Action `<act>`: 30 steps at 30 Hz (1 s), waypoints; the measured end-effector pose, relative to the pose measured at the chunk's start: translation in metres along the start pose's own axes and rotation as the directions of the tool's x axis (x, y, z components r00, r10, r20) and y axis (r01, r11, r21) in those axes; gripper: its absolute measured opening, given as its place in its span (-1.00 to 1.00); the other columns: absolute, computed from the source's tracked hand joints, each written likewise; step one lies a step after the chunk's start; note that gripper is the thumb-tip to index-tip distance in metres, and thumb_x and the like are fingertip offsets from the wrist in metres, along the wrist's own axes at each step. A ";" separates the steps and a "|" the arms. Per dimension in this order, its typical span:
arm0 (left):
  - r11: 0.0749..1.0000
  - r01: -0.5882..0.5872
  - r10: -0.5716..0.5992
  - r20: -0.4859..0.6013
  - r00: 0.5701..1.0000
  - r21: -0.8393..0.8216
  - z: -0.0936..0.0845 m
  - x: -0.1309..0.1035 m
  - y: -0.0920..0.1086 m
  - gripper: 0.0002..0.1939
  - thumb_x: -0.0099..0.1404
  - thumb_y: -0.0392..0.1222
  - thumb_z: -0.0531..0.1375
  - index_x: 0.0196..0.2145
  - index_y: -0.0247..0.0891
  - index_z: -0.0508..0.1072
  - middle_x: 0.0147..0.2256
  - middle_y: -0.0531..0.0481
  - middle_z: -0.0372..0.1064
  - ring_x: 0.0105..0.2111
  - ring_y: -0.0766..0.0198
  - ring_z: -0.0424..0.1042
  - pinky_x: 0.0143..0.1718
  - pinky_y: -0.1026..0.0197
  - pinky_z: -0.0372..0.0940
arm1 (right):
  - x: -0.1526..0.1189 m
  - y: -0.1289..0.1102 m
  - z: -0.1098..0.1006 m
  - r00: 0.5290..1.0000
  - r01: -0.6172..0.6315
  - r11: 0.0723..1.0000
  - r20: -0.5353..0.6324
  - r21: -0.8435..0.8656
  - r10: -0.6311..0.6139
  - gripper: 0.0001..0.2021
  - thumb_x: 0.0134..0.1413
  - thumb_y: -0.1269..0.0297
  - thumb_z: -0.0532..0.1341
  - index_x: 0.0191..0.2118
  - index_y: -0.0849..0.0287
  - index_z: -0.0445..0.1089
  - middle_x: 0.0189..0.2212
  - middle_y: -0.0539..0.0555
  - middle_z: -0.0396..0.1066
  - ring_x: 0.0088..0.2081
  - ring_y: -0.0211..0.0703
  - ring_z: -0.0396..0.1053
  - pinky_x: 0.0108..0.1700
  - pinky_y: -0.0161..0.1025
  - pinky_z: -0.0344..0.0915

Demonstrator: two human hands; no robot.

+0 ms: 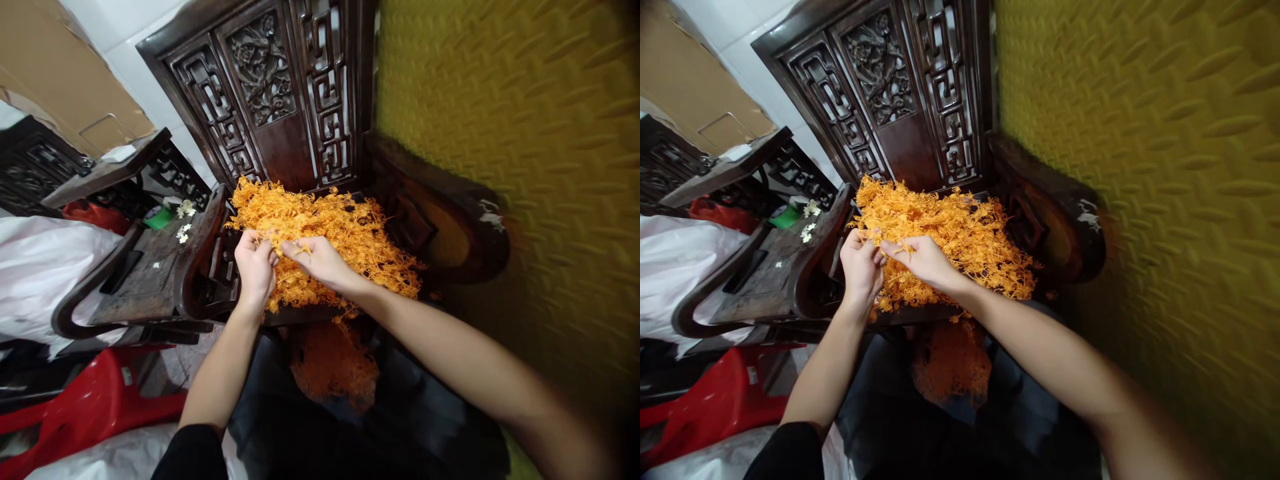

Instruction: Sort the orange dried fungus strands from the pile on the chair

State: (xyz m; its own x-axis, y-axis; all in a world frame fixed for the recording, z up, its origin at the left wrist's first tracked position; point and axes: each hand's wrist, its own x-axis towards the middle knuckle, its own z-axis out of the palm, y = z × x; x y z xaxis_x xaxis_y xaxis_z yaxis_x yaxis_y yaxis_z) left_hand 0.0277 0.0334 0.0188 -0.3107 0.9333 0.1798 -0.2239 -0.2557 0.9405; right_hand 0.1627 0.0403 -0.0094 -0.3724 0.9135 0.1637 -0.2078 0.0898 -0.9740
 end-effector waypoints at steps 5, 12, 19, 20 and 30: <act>0.995 -0.082 0.084 -0.024 0.996 0.064 0.001 0.002 -0.004 -0.63 0.11 -0.22 0.38 -0.48 -0.21 0.18 -0.60 0.24 0.04 -0.67 0.52 0.01 -0.63 0.38 -0.03 | 0.003 -0.002 0.005 0.985 0.159 0.979 -0.042 -0.126 -0.166 -0.66 0.20 -0.03 0.27 -0.32 0.18 0.53 -0.36 0.03 0.50 -0.32 -0.22 0.35 -0.17 -0.24 0.24; 0.991 -0.135 0.135 -0.152 0.979 0.005 -0.013 0.027 -0.002 -0.62 0.08 -0.22 0.38 -0.45 -0.19 0.17 -0.60 0.26 0.08 -0.69 0.52 -0.02 -0.66 0.37 -0.11 | -0.007 -0.003 0.007 0.989 0.113 0.960 -0.060 -0.257 -0.133 -0.61 0.26 0.07 0.18 -0.54 0.16 0.19 -0.58 -0.09 0.11 -0.51 -0.31 0.05 -0.41 -0.26 0.00; 0.994 -0.106 0.103 -0.206 0.973 -0.004 -0.016 0.041 -0.005 -0.63 0.08 -0.21 0.38 -0.42 -0.19 0.17 -0.56 0.24 0.17 -0.69 0.54 0.01 -0.66 0.38 -0.13 | -0.012 -0.007 0.003 0.992 0.126 0.927 0.052 -0.353 -0.115 -0.62 0.25 0.11 0.16 -0.54 0.14 0.11 -0.60 -0.10 0.03 -0.53 -0.33 0.01 -0.45 -0.26 -0.10; 0.995 -0.104 0.101 -0.206 0.973 -0.005 -0.015 0.042 -0.006 -0.61 0.06 -0.22 0.38 -0.43 -0.19 0.16 -0.56 0.24 0.18 -0.69 0.54 0.01 -0.66 0.38 -0.13 | -0.012 -0.007 0.001 0.993 0.116 0.927 0.031 -0.356 -0.112 -0.62 0.23 0.12 0.17 -0.55 0.14 0.10 -0.61 -0.10 0.02 -0.53 -0.33 -0.01 -0.45 -0.27 -0.10; 0.997 -0.068 0.057 -0.326 0.944 -0.025 -0.055 0.065 0.008 -0.67 0.03 -0.39 0.27 -0.48 -0.21 0.12 -0.64 0.28 0.06 -0.73 0.57 -0.04 -0.68 0.41 -0.20 | -0.022 -0.020 -0.036 0.995 0.103 0.959 -0.010 0.264 -0.104 -0.74 0.09 0.25 0.22 -0.57 0.13 0.25 -0.73 -0.12 0.16 -0.74 -0.42 -0.02 -0.65 -0.32 -0.17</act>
State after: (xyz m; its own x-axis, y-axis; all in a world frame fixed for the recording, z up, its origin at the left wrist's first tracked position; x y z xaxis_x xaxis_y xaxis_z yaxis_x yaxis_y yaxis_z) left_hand -0.0452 0.0785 0.0224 -0.6068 0.7843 0.1291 -0.2250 -0.3252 0.9185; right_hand 0.2077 0.0327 0.0012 -0.3400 0.9031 0.2623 -0.4766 0.0749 -0.8759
